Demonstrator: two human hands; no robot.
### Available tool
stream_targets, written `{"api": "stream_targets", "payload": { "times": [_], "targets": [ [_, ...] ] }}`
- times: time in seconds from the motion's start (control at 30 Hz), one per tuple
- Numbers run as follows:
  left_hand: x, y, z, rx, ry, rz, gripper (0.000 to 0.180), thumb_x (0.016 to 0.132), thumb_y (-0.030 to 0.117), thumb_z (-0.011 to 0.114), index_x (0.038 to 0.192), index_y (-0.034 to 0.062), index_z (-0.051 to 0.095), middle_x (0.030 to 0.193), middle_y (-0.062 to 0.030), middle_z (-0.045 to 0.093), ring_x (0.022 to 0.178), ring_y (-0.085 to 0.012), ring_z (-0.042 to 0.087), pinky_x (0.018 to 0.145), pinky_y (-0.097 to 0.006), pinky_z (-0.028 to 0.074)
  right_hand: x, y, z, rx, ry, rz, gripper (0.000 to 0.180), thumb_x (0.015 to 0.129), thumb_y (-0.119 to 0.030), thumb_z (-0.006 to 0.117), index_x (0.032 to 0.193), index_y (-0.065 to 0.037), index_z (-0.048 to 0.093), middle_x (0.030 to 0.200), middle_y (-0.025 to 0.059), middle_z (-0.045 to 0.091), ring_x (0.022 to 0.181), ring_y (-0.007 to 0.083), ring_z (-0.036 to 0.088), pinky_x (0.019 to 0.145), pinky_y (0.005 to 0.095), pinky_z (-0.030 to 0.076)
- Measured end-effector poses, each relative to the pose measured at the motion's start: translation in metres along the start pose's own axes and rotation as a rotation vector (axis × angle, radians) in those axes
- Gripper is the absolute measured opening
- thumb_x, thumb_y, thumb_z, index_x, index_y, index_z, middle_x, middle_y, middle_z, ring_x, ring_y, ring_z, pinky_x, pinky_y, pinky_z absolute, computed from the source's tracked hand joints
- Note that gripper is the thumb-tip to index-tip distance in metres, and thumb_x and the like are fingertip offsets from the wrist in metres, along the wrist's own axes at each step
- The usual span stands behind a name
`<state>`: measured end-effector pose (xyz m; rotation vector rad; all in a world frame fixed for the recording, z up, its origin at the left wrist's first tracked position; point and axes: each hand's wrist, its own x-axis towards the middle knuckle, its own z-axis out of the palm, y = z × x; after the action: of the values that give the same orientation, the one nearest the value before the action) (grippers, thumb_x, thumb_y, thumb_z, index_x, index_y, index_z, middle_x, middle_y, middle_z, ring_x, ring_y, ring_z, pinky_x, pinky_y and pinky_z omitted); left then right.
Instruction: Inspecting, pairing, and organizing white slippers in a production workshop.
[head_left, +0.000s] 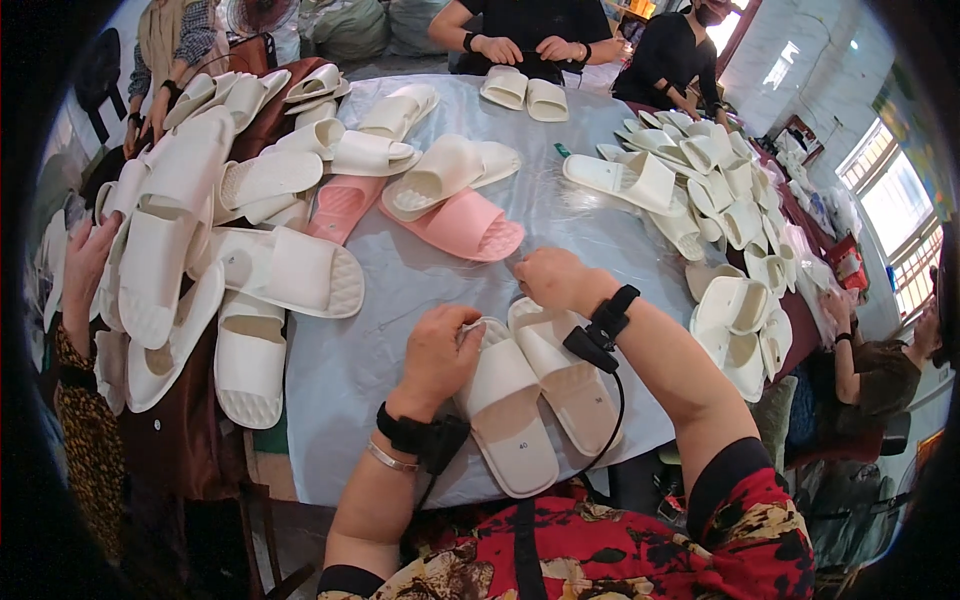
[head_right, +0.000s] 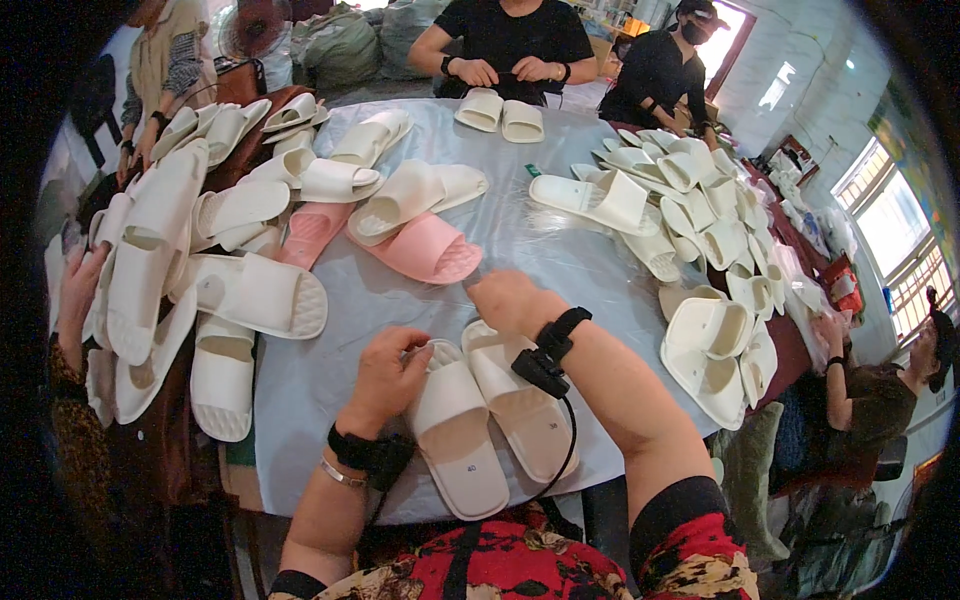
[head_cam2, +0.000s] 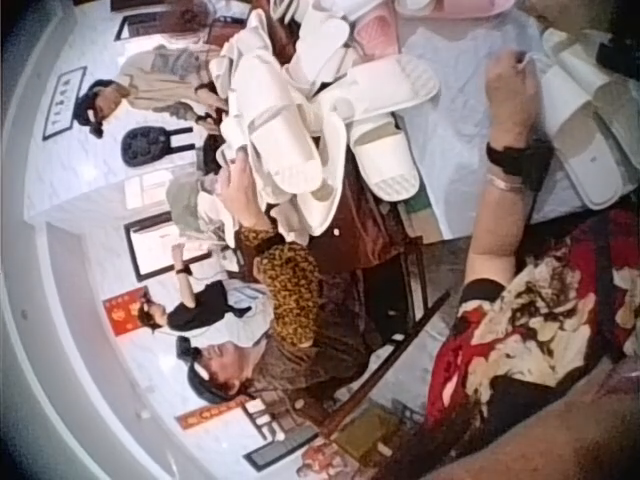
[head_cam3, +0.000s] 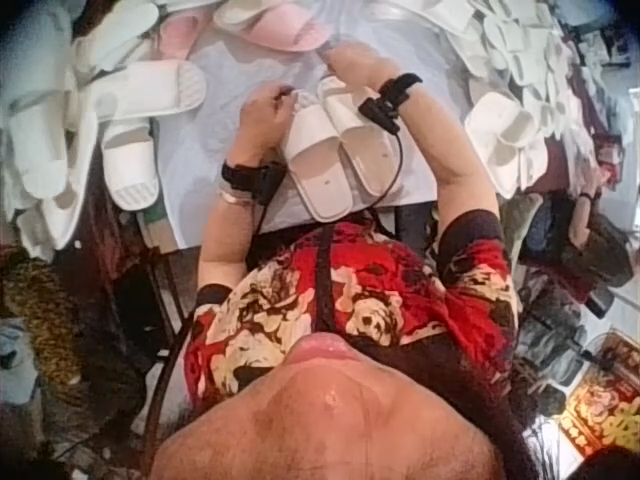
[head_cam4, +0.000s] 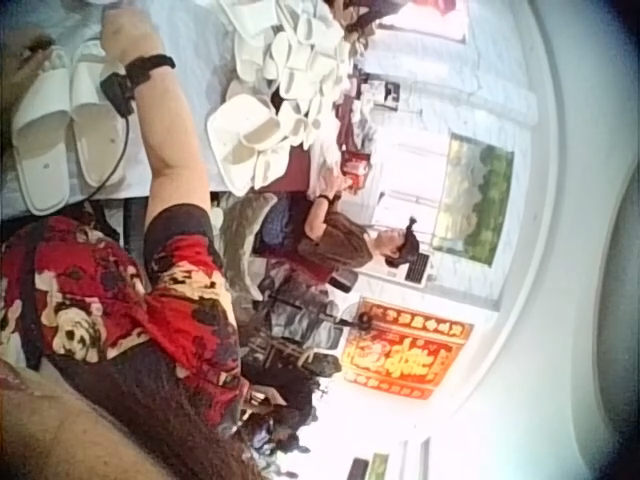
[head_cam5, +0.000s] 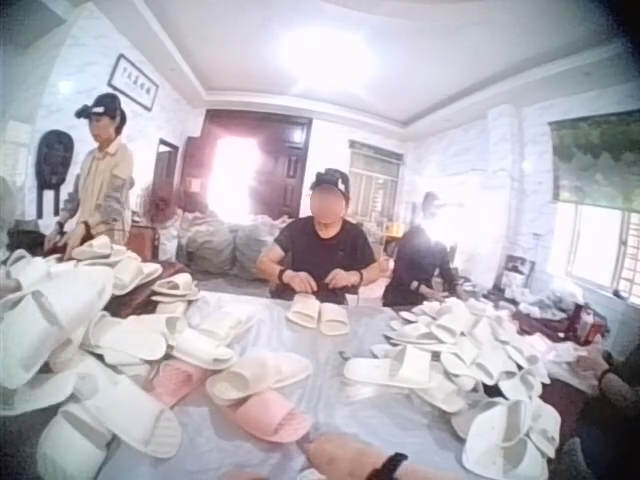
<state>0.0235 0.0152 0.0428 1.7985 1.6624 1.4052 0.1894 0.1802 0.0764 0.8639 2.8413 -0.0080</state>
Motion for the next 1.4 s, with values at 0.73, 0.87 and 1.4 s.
{"api": "stream_targets", "payload": {
  "times": [0.73, 0.87, 1.4],
  "targets": [
    [-0.003, 0.019, -0.019, -0.029, -0.384, -0.22, 0.029, 0.085, 0.029, 0.063, 0.089, 0.0006, 0.067, 0.08, -0.0196, 0.066, 0.074, -0.0347, 0.064, 0.067, -0.04, 0.049, -0.143, -0.073, -0.089, 0.132, 0.472, -0.062, 0.007, 0.079, -0.008, 0.064, 0.079, -0.003, 0.058, 0.072, 0.0111, 0.058, 0.072, 0.0301, 0.059, 0.059, 0.0406, 0.046],
    [-0.002, 0.016, -0.016, 0.008, -0.308, -0.231, 0.031, 0.086, 0.03, 0.062, 0.088, -0.0003, 0.067, 0.081, -0.0208, 0.066, 0.075, -0.0368, 0.063, 0.069, -0.042, 0.049, -0.172, -0.1, -0.06, 0.207, 0.385, 0.002, 0.01, 0.078, -0.011, 0.065, 0.075, -0.005, 0.058, 0.068, 0.009, 0.057, 0.067, 0.029, 0.059, 0.057, 0.0397, 0.047],
    [-0.003, 0.008, -0.028, 0.024, -0.417, -0.059, 0.02, 0.081, 0.001, 0.057, 0.099, -0.0007, 0.067, 0.097, -0.0168, 0.066, 0.086, -0.0293, 0.065, 0.076, -0.035, 0.05, -0.14, -0.124, 0.023, 0.272, 0.455, 0.079, 0.014, 0.084, -0.016, 0.056, 0.077, -0.005, 0.053, 0.058, 0.0114, 0.059, 0.05, 0.0307, 0.059, 0.044, 0.0426, 0.045]
  ]
}}
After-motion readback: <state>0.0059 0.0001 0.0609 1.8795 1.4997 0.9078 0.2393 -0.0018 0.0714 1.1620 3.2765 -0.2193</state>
